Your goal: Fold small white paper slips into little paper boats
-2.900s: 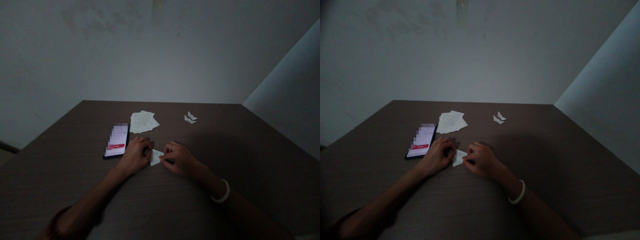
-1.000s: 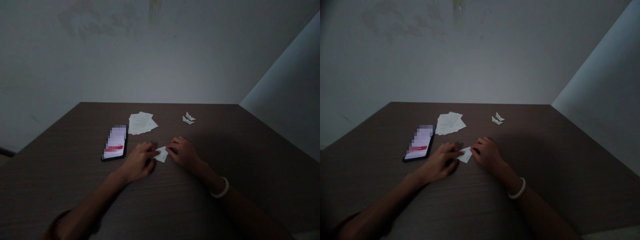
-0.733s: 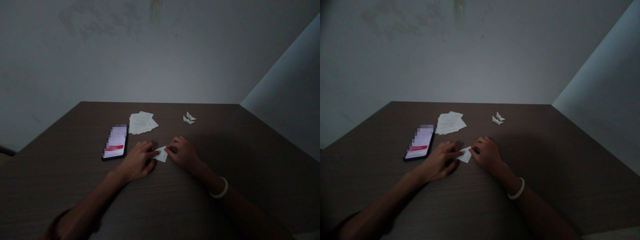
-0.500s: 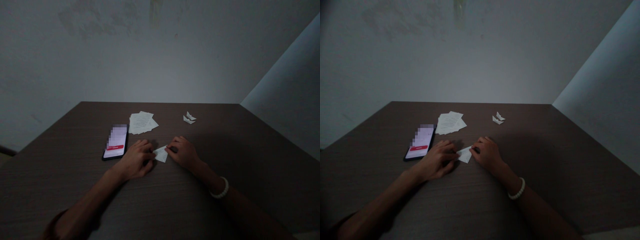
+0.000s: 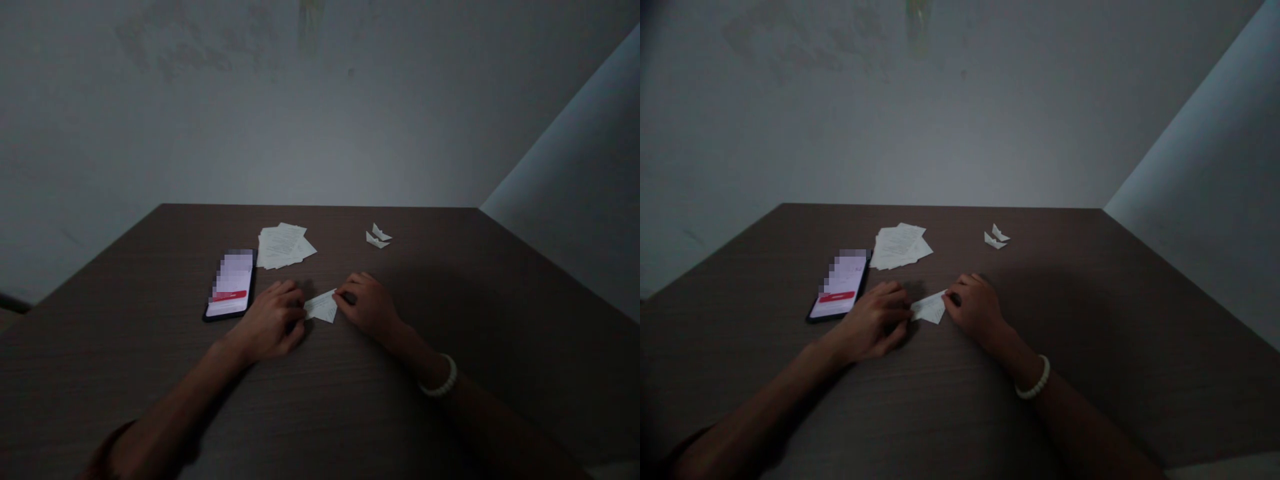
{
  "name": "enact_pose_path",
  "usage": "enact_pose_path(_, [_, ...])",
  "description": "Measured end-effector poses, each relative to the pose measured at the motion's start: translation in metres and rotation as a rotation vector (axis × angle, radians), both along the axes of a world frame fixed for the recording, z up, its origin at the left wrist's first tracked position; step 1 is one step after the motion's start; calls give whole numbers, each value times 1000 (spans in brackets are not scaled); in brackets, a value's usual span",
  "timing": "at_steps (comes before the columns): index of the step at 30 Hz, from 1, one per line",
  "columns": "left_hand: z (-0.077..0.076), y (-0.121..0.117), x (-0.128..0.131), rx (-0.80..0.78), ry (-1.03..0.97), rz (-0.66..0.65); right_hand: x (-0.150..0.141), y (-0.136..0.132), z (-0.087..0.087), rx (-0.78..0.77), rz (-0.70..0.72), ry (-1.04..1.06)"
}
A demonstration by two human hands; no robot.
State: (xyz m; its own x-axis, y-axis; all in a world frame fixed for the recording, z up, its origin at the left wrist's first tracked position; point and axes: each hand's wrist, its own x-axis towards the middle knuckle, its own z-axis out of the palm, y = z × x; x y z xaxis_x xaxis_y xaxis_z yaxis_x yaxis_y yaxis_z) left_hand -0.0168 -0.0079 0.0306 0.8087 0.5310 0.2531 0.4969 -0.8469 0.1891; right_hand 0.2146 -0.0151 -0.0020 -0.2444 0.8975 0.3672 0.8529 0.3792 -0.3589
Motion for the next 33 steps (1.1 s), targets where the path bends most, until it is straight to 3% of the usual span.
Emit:
enact_pose_path(23, [1,-7,12,-4,3,-22,-18,-9,4,16,-91,-8])
enact_pose_path(33, [-2,-8,10,-17,25,-20,-4,-2,2,-24,-110,48])
